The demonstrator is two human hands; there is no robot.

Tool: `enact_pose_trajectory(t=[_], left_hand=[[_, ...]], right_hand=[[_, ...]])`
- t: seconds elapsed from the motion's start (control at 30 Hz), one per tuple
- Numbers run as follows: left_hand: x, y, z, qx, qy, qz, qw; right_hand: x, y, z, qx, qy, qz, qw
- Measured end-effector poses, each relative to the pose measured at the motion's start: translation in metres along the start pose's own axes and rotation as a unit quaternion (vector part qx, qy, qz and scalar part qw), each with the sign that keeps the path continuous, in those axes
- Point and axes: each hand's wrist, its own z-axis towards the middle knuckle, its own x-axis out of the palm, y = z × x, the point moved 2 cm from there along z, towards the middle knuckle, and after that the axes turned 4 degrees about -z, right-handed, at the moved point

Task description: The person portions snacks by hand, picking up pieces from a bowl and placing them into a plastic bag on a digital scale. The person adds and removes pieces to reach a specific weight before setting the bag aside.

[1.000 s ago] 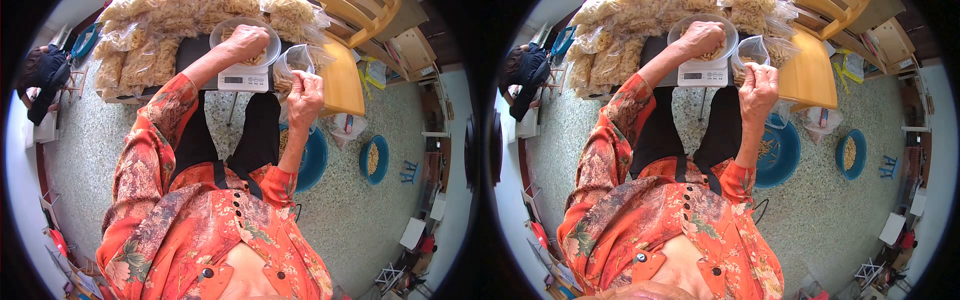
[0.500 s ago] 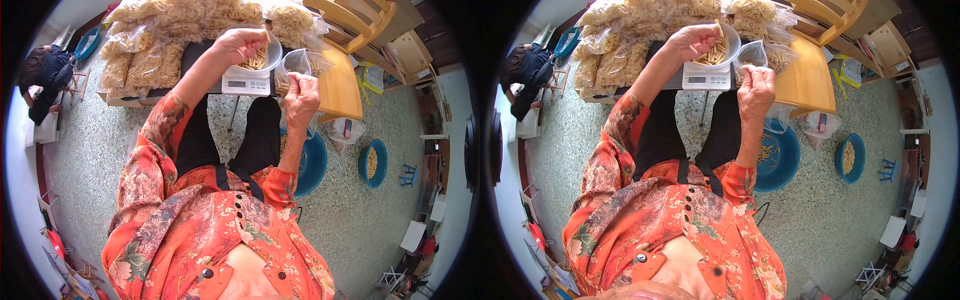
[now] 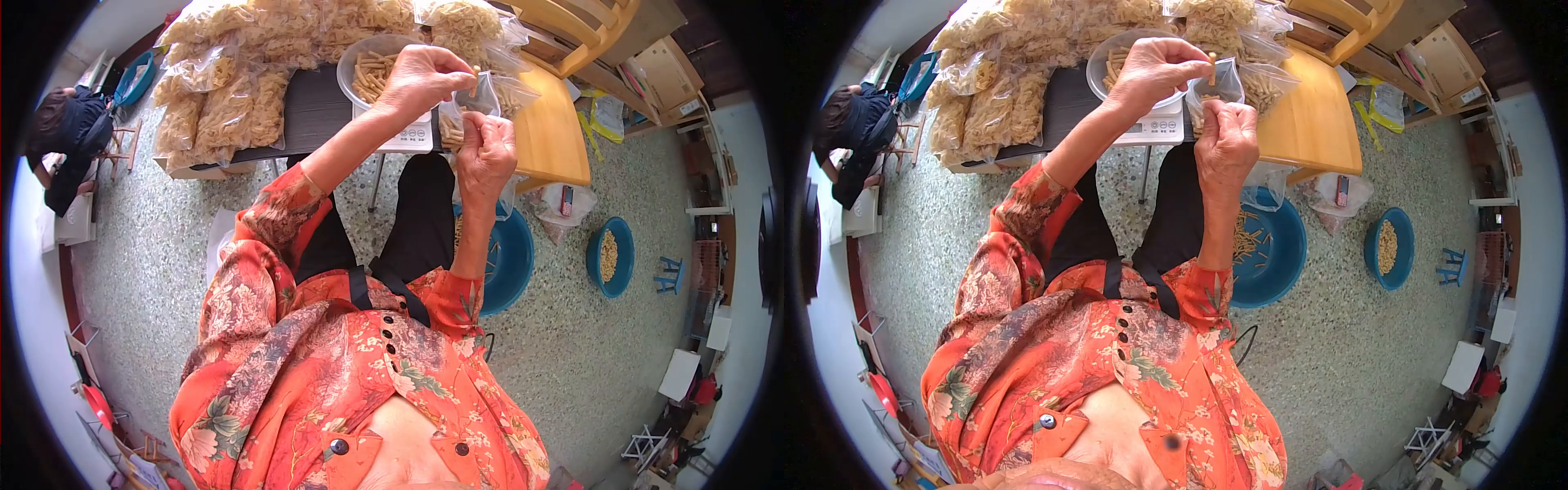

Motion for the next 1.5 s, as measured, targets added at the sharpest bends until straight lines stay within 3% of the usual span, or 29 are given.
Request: enact_pose_trajectory(t=[0.13, 0.23, 0.27, 0.33, 0.37, 0.43, 0.5, 0.57, 0.63, 0.7, 0.97, 1.03, 1.1, 1.13, 1.17, 1.2, 1.23, 1.3, 1.33, 1.5], left_hand=[[-0.017, -0.011, 0.01, 0.063, -0.029, 0.023, 0.997], [-0.055, -0.006, 0.032, 0.174, -0.051, 0.116, 0.977], [-0.066, -0.006, 0.032, 0.174, -0.052, 0.119, 0.976], [-0.081, -0.005, 0.032, 0.17, -0.015, 0.283, 0.944], [-0.085, 0.0, 0.033, 0.169, -0.015, 0.283, 0.944], [-0.086, 0.015, 0.032, 0.137, 0.04, 0.431, 0.891], [-0.085, 0.022, 0.03, 0.145, 0.042, 0.461, 0.875], [-0.081, 0.033, 0.029, 0.046, 0.047, 0.558, 0.827], [-0.077, 0.038, 0.028, 0.065, 0.043, 0.571, 0.817], [-0.071, 0.04, 0.028, 0.039, 0.049, 0.63, 0.774], [-0.073, 0.046, 0.029, 0.02, 0.066, 0.609, 0.79], [-0.079, 0.044, 0.025, 0.117, 0.015, 0.524, 0.843], [-0.079, 0.036, 0.021, 0.106, 0.002, 0.489, 0.866], [-0.08, 0.034, 0.018, 0.028, 0.009, 0.311, 0.95], [-0.079, 0.034, 0.015, -0.051, 0.017, 0.118, 0.992], [-0.077, 0.031, 0.013, -0.134, 0.033, -0.047, 0.989], [-0.075, 0.03, 0.011, -0.134, 0.034, -0.047, 0.989], [-0.068, 0.044, 0.007, -0.242, 0.023, -0.316, 0.917], [-0.066, 0.048, 0.008, -0.262, 0.06, -0.375, 0.887], [-0.039, 0.03, -0.004, -0.266, 0.033, -0.384, 0.883]], right_hand=[[-0.001, -0.001, -0.001, 0.001, -0.023, 0.0, 1.0], [0.0, -0.004, -0.002, -0.003, -0.03, 0.002, 1.0], [0.0, -0.004, -0.002, -0.002, -0.029, 0.005, 1.0], [0.0, -0.004, -0.002, -0.008, -0.03, -0.004, 1.0], [0.0, -0.004, -0.002, -0.008, -0.03, -0.003, 1.0], [-0.001, -0.004, -0.002, -0.006, -0.026, -0.006, 1.0], [-0.001, -0.005, -0.002, -0.007, -0.026, -0.008, 1.0], [-0.002, -0.006, -0.002, -0.009, -0.025, -0.012, 1.0], [-0.001, -0.008, -0.002, -0.01, -0.022, -0.013, 1.0], [-0.002, -0.006, -0.002, -0.009, -0.016, -0.014, 1.0], [0.0, -0.006, -0.002, -0.012, -0.008, -0.017, 1.0], [-0.001, -0.005, -0.002, -0.007, -0.002, -0.016, 1.0], [0.0, -0.006, -0.002, -0.009, -0.003, -0.014, 1.0], [0.001, -0.007, -0.002, -0.01, -0.003, -0.013, 1.0], [0.002, -0.007, -0.002, -0.011, -0.004, -0.012, 1.0], [0.003, -0.007, -0.002, -0.008, -0.001, -0.013, 1.0], [0.003, -0.007, -0.003, -0.004, 0.001, -0.015, 1.0], [0.006, -0.009, -0.003, -0.006, 0.001, -0.016, 1.0], [0.006, -0.01, -0.004, -0.008, 0.002, -0.017, 1.0], [0.005, -0.004, -0.003, -0.003, 0.009, -0.016, 1.0]])
